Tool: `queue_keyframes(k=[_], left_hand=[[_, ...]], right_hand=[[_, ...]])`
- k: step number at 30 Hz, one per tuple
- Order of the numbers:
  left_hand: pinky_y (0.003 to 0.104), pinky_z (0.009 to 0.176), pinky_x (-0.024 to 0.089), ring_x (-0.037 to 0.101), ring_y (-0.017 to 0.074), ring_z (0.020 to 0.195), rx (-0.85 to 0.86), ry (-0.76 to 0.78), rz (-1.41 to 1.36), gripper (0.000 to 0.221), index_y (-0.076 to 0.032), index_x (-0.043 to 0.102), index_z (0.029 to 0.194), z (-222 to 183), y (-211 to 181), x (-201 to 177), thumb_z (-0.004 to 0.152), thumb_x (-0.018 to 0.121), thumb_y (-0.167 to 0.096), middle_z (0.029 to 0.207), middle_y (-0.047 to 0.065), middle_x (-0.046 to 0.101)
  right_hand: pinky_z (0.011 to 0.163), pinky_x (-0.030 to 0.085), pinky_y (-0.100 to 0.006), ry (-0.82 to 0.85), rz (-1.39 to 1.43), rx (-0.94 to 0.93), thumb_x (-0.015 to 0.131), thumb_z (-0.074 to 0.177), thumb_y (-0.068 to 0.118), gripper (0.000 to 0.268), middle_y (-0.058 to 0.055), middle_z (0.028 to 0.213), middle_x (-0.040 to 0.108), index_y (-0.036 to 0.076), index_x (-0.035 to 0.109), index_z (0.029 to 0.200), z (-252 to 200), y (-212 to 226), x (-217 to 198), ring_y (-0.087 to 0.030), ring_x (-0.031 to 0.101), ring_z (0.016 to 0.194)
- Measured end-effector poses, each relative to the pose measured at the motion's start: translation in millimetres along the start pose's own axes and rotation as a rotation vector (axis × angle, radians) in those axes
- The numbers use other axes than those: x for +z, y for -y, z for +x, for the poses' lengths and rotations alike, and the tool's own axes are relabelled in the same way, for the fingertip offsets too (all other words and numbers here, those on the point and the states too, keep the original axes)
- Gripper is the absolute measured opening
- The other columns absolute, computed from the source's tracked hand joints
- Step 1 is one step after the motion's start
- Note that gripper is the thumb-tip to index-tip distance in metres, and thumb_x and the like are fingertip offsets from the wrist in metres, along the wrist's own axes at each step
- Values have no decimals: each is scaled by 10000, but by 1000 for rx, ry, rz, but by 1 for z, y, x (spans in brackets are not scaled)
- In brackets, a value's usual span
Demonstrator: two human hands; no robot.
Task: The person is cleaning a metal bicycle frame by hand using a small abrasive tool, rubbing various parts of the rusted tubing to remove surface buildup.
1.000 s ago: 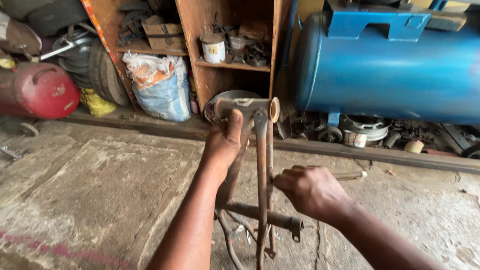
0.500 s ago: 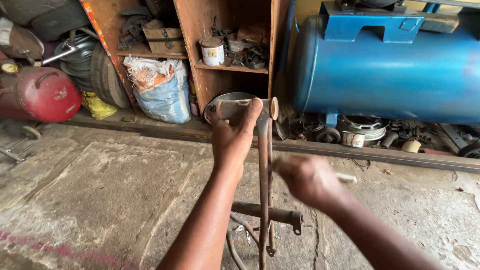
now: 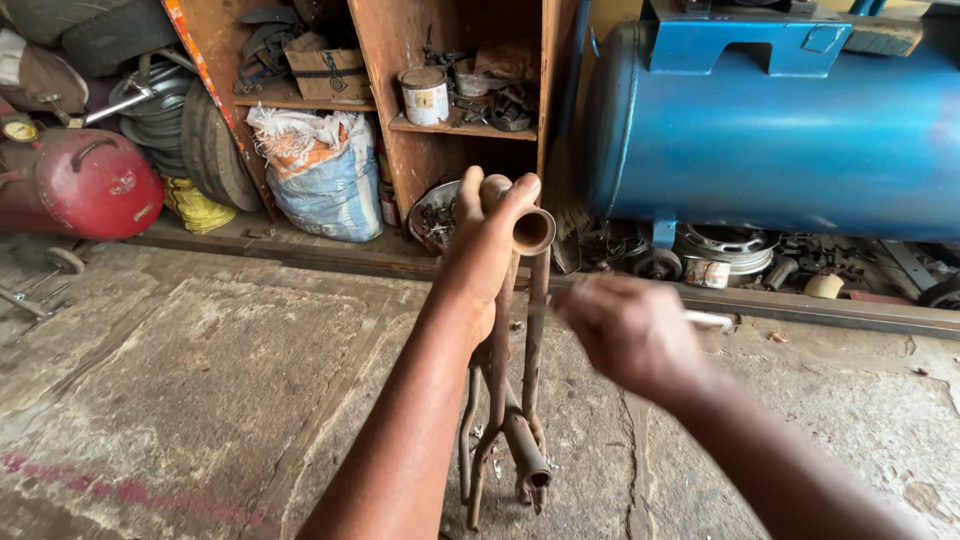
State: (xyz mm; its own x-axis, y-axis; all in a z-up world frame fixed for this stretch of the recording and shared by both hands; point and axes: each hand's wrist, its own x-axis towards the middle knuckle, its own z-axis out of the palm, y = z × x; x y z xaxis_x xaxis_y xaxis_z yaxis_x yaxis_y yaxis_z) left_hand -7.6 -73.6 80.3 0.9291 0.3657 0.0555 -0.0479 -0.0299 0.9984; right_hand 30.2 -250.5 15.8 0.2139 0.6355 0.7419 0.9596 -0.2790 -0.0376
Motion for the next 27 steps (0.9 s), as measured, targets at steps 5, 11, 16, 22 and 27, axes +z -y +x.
queue_keyframes(k=[5, 11, 16, 22, 27], left_hand=[[660, 1097, 311, 291, 409, 1492, 78, 57, -4, 1270, -171, -38, 1646, 6, 8, -4, 713, 533, -814, 1652, 235, 196], [603, 1117, 350, 399, 388, 1436, 97, 38, 8, 1340, -134, -55, 1627, 2, 11, 0, 666, 646, -752, 1543, 276, 381], [570, 1113, 355, 431, 356, 1428, 115, 2, -30, 1329, -109, -23, 1619, 3, 7, -6, 656, 647, -731, 1527, 266, 390], [547, 1143, 311, 338, 337, 1475, 153, -65, -47, 1288, -77, 8, 1633, 5, 20, -24, 710, 655, -700, 1582, 246, 313], [593, 1128, 312, 375, 337, 1443, 86, -89, -72, 1312, -87, -33, 1620, 9, 16, -41, 680, 663, -681, 1482, 237, 419]], right_hand=[[307, 444, -220, 35, -189, -191, 573, 974, -16, 209, -87, 715, 712, 76, 761, 977, -11, 9, 17, -120, 626, 527], [373, 452, -215, -117, -32, -66, 522, 1071, 36, 250, -66, 702, 657, 51, 650, 857, -16, -27, 29, -93, 561, 501], [352, 388, -211, 123, 0, -137, 469, 1042, 80, 234, -23, 673, 603, 109, 654, 902, -69, 6, 65, -82, 497, 484], [311, 361, -296, 213, -85, 190, 473, 1079, 66, 301, -68, 555, 565, 72, 636, 826, -52, -8, 74, -144, 479, 370], [289, 414, -277, 273, -31, 36, 512, 1005, 43, 200, -83, 592, 604, 77, 669, 886, -80, 13, 100, -152, 523, 422]])
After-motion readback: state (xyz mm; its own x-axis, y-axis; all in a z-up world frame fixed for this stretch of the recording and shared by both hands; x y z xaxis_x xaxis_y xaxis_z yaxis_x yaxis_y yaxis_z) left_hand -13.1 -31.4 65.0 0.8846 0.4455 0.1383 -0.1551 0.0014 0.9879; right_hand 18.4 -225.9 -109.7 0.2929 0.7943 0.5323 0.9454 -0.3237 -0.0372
